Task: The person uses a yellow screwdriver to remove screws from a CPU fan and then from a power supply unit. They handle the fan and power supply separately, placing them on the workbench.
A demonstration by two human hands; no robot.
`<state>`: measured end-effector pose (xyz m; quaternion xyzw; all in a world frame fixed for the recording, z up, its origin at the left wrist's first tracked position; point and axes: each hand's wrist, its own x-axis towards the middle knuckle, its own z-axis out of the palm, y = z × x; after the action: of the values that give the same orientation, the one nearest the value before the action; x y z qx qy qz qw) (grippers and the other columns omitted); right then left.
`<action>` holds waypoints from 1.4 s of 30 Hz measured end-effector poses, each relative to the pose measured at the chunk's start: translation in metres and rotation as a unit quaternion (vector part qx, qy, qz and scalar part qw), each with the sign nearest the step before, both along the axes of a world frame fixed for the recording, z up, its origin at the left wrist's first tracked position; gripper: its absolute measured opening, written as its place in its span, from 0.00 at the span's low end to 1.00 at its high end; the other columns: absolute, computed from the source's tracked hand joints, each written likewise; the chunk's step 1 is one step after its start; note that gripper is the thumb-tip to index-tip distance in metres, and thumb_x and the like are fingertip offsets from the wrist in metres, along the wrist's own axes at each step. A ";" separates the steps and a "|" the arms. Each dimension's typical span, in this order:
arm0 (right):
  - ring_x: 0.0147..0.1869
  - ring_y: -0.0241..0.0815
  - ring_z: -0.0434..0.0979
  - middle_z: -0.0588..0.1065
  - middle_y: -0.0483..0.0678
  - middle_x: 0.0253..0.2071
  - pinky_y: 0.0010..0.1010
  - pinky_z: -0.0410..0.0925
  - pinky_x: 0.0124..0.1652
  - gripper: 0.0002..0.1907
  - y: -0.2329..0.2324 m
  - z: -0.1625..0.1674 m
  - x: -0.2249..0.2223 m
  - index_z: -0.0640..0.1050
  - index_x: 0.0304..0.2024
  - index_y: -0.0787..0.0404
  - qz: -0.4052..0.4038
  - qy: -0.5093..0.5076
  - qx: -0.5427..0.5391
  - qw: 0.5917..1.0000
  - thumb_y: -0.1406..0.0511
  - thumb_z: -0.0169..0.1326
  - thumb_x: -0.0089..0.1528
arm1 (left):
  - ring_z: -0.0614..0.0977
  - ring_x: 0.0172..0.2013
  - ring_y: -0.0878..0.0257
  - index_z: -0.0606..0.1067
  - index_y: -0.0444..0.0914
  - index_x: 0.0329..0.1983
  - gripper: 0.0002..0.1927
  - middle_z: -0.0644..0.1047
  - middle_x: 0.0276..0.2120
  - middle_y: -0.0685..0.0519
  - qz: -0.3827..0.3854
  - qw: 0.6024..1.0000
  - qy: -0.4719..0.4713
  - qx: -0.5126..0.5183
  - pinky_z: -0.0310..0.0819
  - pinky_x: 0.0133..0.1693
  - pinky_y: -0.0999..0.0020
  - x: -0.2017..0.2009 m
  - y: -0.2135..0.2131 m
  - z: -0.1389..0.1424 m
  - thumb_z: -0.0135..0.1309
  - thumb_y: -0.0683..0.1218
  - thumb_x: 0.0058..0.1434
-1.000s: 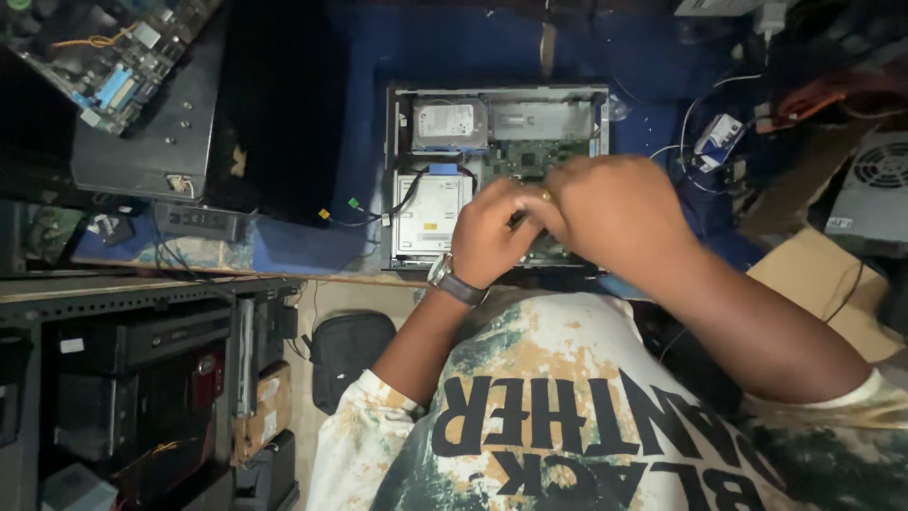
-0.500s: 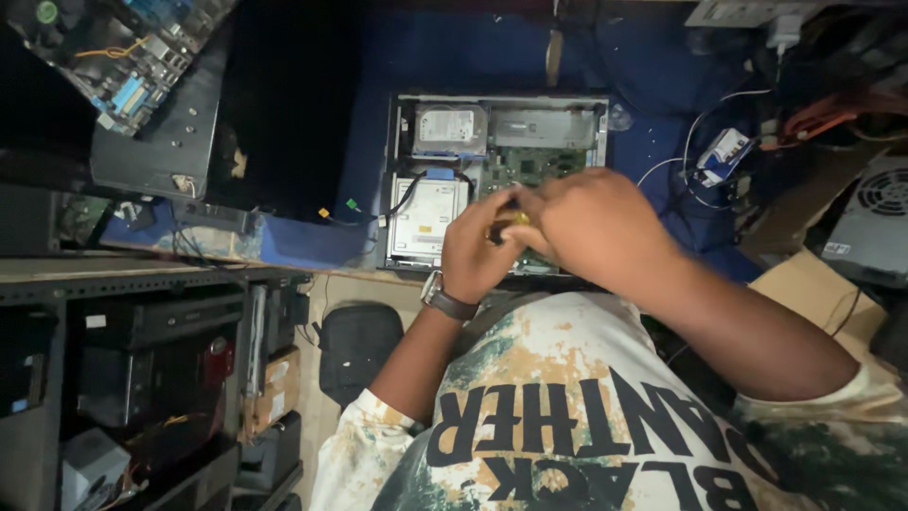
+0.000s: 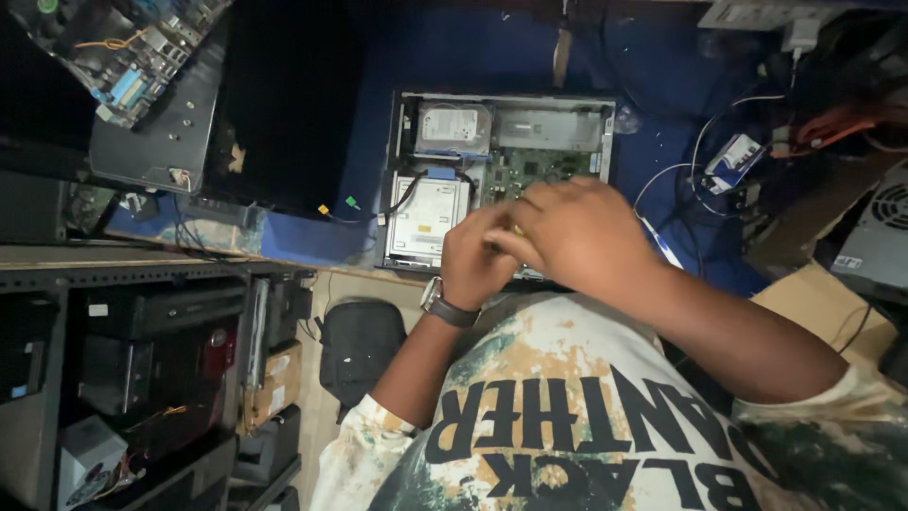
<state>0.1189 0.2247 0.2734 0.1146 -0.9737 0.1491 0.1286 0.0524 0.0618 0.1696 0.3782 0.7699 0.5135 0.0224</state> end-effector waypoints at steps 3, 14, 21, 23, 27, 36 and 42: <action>0.39 0.52 0.80 0.77 0.54 0.38 0.40 0.71 0.36 0.21 0.006 0.010 0.011 0.74 0.53 0.65 0.082 0.036 -0.072 0.993 0.62 0.52 0.59 | 0.83 0.31 0.50 0.69 0.41 0.65 0.34 0.81 0.32 0.46 0.028 0.962 -0.254 -0.090 0.77 0.36 0.62 -0.004 -0.005 0.001 0.63 0.42 0.53; 0.33 0.49 0.79 0.76 0.48 0.30 0.43 0.71 0.37 0.18 -0.003 -0.010 -0.002 0.76 0.37 0.57 -0.040 -0.052 -0.017 0.998 0.50 0.55 0.64 | 0.85 0.41 0.55 0.75 0.39 0.55 0.23 0.81 0.44 0.46 0.022 1.000 -0.008 0.019 0.80 0.42 0.65 -0.002 0.002 -0.006 0.62 0.37 0.55; 0.34 0.49 0.79 0.76 0.49 0.39 0.41 0.70 0.35 0.17 0.006 -0.018 0.012 0.77 0.53 0.56 0.081 -0.036 -0.074 0.993 0.63 0.52 0.61 | 0.83 0.41 0.59 0.76 0.37 0.55 0.22 0.83 0.44 0.46 -0.093 0.976 -0.185 0.065 0.79 0.43 0.70 -0.014 -0.009 -0.019 0.63 0.36 0.57; 0.31 0.50 0.78 0.75 0.49 0.32 0.42 0.70 0.33 0.18 0.006 -0.025 0.009 0.79 0.54 0.60 0.038 -0.065 -0.089 0.993 0.58 0.55 0.66 | 0.84 0.38 0.60 0.77 0.37 0.54 0.22 0.82 0.40 0.48 -0.062 0.987 -0.149 0.021 0.79 0.41 0.68 -0.011 -0.009 -0.023 0.62 0.36 0.54; 0.36 0.46 0.81 0.77 0.44 0.32 0.38 0.72 0.39 0.20 0.005 -0.031 -0.007 0.79 0.37 0.55 -0.041 -0.080 0.000 0.996 0.47 0.56 0.67 | 0.83 0.48 0.54 0.76 0.39 0.45 0.16 0.81 0.47 0.46 -0.008 0.997 0.005 0.071 0.79 0.49 0.64 0.000 0.000 -0.024 0.62 0.37 0.53; 0.55 0.51 0.80 0.77 0.50 0.54 0.39 0.73 0.51 0.22 0.018 -0.016 0.006 0.80 0.55 0.57 0.123 -0.077 -0.189 0.971 0.70 0.57 0.57 | 0.81 0.59 0.51 0.62 0.34 0.70 0.30 0.76 0.59 0.43 -0.164 0.976 -0.143 0.026 0.75 0.59 0.63 -0.015 -0.018 -0.020 0.51 0.34 0.63; 0.51 0.49 0.82 0.76 0.50 0.61 0.36 0.75 0.46 0.30 0.020 -0.031 0.004 0.77 0.61 0.55 0.091 -0.102 -0.187 0.973 0.73 0.56 0.55 | 0.84 0.49 0.53 0.71 0.35 0.59 0.20 0.79 0.49 0.45 -0.091 0.988 -0.118 0.029 0.78 0.50 0.64 -0.006 -0.015 -0.028 0.59 0.37 0.64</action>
<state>0.1229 0.2443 0.2424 0.1608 -0.9221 0.3504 0.0336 0.0469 0.0466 0.1415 0.3840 0.7087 0.5727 0.1494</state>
